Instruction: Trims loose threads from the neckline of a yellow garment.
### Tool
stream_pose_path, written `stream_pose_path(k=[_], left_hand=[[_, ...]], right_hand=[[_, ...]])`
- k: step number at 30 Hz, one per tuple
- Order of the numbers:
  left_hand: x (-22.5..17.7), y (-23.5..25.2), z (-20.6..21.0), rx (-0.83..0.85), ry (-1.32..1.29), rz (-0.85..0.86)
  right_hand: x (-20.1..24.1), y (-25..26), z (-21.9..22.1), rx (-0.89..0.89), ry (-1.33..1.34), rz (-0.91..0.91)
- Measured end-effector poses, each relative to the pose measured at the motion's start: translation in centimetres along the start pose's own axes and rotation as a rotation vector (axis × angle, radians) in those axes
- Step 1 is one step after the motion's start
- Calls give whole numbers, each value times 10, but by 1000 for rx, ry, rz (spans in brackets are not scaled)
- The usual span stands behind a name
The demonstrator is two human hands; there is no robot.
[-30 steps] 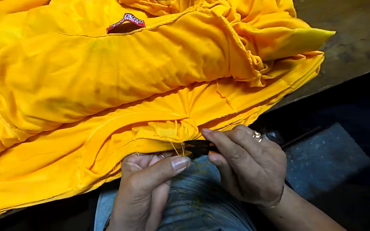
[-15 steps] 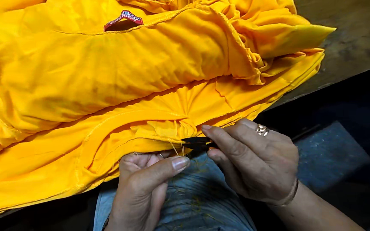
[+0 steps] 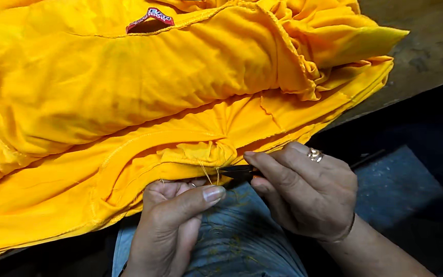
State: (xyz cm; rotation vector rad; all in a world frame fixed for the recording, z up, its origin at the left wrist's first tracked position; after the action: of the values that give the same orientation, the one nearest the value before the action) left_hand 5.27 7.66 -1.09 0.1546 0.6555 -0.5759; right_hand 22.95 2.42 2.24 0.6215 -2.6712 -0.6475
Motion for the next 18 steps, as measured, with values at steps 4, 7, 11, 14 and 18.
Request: stream_pose_path(k=[4, 7, 11, 14, 18], left_hand=[[0, 1, 1, 10, -4, 11], [0, 0, 0, 4, -9, 11], [0, 1, 0, -3, 0, 8], [0, 2, 0, 13, 5, -1], [-1, 2, 1, 9, 3, 0]], right_hand=[[3, 3, 3, -14, 0, -2], [5, 2, 3, -18, -3, 11], [4, 0, 1, -21, -26, 23], [6, 2, 1, -22, -28, 20], [6, 5, 4, -17, -32, 16]])
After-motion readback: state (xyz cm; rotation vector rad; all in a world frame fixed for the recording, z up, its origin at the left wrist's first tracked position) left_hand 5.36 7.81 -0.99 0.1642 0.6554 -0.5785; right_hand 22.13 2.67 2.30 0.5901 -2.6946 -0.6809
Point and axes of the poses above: each hand's wrist, its own y-axis towards the middle knuckle, its own z-axis out of the palm, x = y × z, the point moved 5 cm from there along y, towards the middle knuckle, and after that the axes turned 13 degrees about x, right-handed, at the moved point
